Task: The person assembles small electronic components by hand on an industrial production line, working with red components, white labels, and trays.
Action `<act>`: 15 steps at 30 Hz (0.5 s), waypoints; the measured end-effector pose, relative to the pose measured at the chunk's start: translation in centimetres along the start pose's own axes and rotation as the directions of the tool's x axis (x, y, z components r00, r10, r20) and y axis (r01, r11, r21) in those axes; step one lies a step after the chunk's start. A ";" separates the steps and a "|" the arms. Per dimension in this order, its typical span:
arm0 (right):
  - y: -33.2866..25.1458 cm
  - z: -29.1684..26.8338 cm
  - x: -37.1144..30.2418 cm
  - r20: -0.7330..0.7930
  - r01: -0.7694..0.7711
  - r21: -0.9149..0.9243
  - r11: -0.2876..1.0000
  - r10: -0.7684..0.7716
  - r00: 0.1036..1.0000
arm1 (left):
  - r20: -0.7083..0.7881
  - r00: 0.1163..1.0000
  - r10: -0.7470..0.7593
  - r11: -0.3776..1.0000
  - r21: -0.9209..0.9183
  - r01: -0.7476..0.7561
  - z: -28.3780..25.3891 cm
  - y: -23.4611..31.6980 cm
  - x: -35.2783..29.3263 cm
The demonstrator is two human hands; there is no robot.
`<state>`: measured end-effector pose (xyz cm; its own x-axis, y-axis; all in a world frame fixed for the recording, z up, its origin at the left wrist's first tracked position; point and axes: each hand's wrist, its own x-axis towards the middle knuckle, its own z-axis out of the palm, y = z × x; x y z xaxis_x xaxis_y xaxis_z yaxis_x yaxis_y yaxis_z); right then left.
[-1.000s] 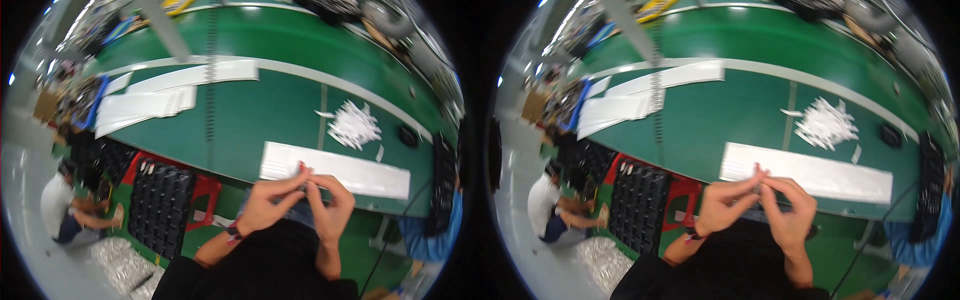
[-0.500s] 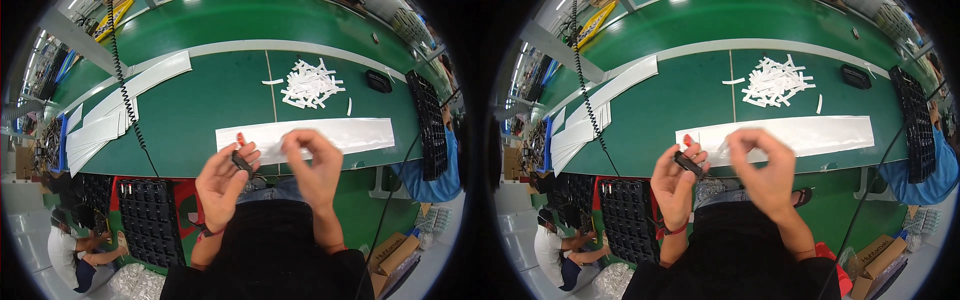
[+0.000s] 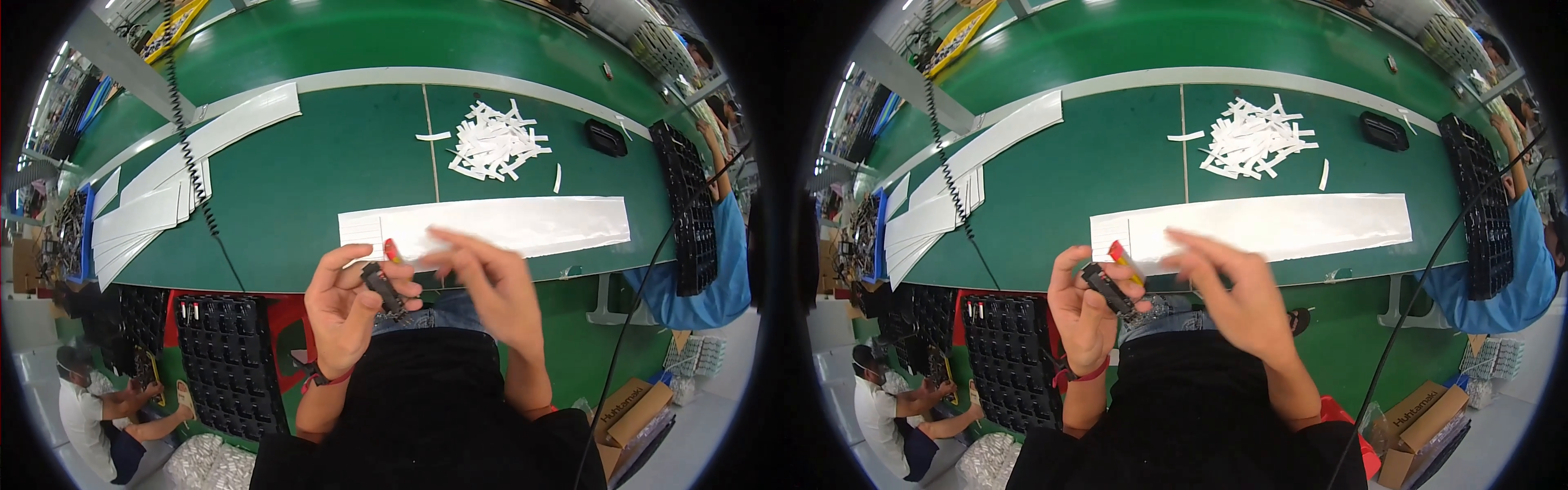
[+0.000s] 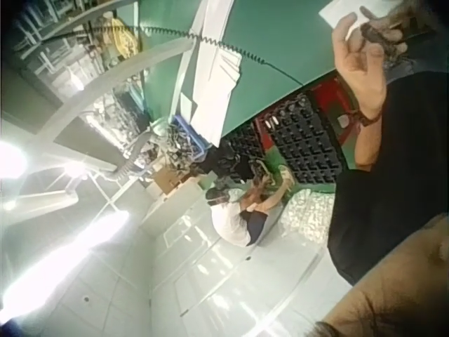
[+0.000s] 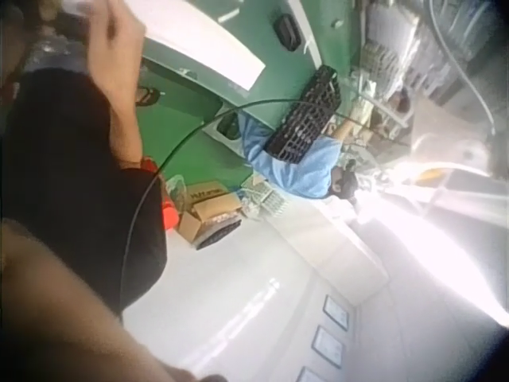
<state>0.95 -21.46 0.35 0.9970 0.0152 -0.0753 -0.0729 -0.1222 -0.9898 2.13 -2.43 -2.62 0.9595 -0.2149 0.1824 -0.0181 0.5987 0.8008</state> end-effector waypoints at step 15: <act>0.3 4.4 -0.8 -0.078 0.042 0.420 0.907 -0.010 0.997 | -0.219 0.962 0.164 0.986 0.002 -0.168 -0.8 -1.5 -0.8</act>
<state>0.04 -17.16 -0.44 0.9966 -0.0608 -0.0562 -0.0349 0.3067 -0.9512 1.58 -2.51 -4.47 0.9814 0.0608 0.1819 -0.1796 0.6244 0.7602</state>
